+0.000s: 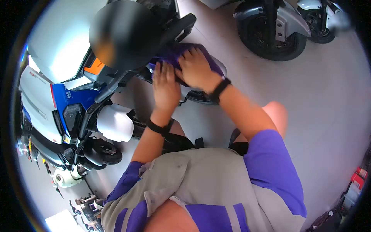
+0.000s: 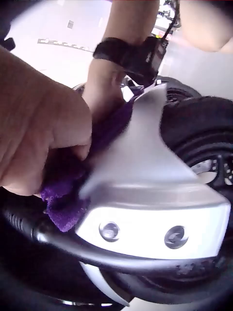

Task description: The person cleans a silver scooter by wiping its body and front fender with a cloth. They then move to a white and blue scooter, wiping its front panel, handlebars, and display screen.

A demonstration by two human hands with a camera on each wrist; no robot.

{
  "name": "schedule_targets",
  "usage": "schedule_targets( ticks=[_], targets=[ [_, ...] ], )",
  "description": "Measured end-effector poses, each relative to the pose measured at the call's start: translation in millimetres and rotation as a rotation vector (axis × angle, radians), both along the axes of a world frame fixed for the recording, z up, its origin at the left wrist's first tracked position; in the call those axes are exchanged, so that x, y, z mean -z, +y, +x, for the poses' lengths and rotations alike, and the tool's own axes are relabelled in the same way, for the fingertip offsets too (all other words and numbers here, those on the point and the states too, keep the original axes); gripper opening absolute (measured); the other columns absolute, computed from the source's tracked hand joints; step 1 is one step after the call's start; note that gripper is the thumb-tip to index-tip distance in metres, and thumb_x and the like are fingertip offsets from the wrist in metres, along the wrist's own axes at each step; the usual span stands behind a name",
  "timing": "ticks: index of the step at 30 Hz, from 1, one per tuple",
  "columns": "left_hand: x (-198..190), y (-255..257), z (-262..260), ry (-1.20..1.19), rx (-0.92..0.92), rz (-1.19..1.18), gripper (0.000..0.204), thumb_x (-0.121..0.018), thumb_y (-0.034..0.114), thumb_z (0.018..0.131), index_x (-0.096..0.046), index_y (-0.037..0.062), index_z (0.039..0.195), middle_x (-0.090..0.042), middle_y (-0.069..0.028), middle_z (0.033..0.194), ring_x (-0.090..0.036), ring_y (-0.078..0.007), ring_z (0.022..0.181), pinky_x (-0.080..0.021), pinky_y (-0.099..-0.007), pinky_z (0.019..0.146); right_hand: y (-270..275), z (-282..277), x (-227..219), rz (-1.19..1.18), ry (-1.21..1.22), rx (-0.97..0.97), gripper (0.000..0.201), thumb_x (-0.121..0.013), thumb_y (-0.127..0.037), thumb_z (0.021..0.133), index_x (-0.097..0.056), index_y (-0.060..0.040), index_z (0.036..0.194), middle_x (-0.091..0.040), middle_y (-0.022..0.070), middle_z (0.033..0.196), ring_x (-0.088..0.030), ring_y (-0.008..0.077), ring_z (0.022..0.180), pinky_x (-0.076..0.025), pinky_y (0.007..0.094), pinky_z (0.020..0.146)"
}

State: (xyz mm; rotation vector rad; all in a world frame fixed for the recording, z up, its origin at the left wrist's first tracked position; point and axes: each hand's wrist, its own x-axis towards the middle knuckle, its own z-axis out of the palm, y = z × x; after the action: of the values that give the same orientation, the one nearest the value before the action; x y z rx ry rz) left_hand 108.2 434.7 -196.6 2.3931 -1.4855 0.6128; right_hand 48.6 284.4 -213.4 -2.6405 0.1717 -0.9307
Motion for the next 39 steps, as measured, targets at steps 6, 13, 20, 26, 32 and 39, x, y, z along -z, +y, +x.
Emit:
schedule_targets(
  ticks=[6,13,20,26,32,39],
  targets=[
    [-18.4,-35.9,24.9,0.045,0.014,0.050,0.047,-0.059,0.011,0.081,-0.061,0.0030,0.126,-0.060,-0.0176,0.134,-0.048,-0.0414,0.131,-0.034,-0.0562,0.113,-45.2,9.4,-10.0,0.561,0.366,-0.031,0.052,-0.060,-0.043,0.091,-0.065,0.0083,0.096,-0.064,0.0296,0.100,-0.061,0.0455,0.097,-0.048,0.0492,0.089],
    [-3.1,-35.1,-15.5,0.047,0.160,0.059,0.047,-0.066,0.018,0.080,-0.064,0.0094,0.126,-0.056,-0.0117,0.137,-0.041,-0.0369,0.137,-0.028,-0.0649,0.112,-31.2,-64.2,45.7,0.449,0.179,0.129,0.043,-0.056,-0.032,0.097,-0.064,0.0091,0.106,-0.061,0.0332,0.109,-0.056,0.0496,0.107,-0.044,0.0516,0.094],
    [58.4,32.0,-63.5,0.191,0.104,-0.042,0.051,-0.064,0.021,0.082,-0.059,-0.0013,0.128,-0.045,-0.0215,0.146,-0.036,-0.0457,0.140,-0.027,-0.0645,0.113,52.7,-70.1,30.0,0.021,0.186,0.185,0.043,-0.058,-0.020,0.090,-0.060,0.0047,0.126,-0.048,0.0324,0.132,-0.040,0.0534,0.127,-0.024,0.0636,0.114],
    [87.8,59.1,-56.3,0.157,0.068,-0.032,0.045,-0.058,0.018,0.084,-0.062,-0.0009,0.125,-0.050,-0.0161,0.139,-0.043,-0.0378,0.134,-0.030,-0.0557,0.116,64.8,-39.8,17.4,-0.301,0.232,-0.034,0.036,-0.059,-0.016,0.086,-0.068,-0.0083,0.120,-0.057,0.0194,0.129,-0.044,0.0431,0.130,-0.024,0.0589,0.117],
    [100.5,68.3,-41.1,0.079,0.166,-0.138,0.034,-0.064,0.020,0.078,-0.069,0.0114,0.110,-0.057,-0.0065,0.124,-0.050,-0.0292,0.118,-0.039,-0.0497,0.106,51.5,-46.2,22.7,-0.391,0.253,-0.150,0.035,-0.061,-0.014,0.082,-0.070,-0.0100,0.116,-0.061,0.0146,0.124,-0.048,0.0406,0.128,-0.030,0.0553,0.116],
    [83.3,82.4,-27.2,0.126,0.187,-0.267,0.031,-0.062,0.019,0.080,-0.067,0.0106,0.110,-0.056,-0.0069,0.125,-0.049,-0.0292,0.120,-0.038,-0.0496,0.104,45.0,-43.2,2.0,-0.361,0.326,-0.237,0.043,-0.063,-0.013,0.085,-0.062,0.0028,0.124,-0.056,0.0241,0.133,-0.049,0.0460,0.127,-0.033,0.0529,0.114]
  ],
)
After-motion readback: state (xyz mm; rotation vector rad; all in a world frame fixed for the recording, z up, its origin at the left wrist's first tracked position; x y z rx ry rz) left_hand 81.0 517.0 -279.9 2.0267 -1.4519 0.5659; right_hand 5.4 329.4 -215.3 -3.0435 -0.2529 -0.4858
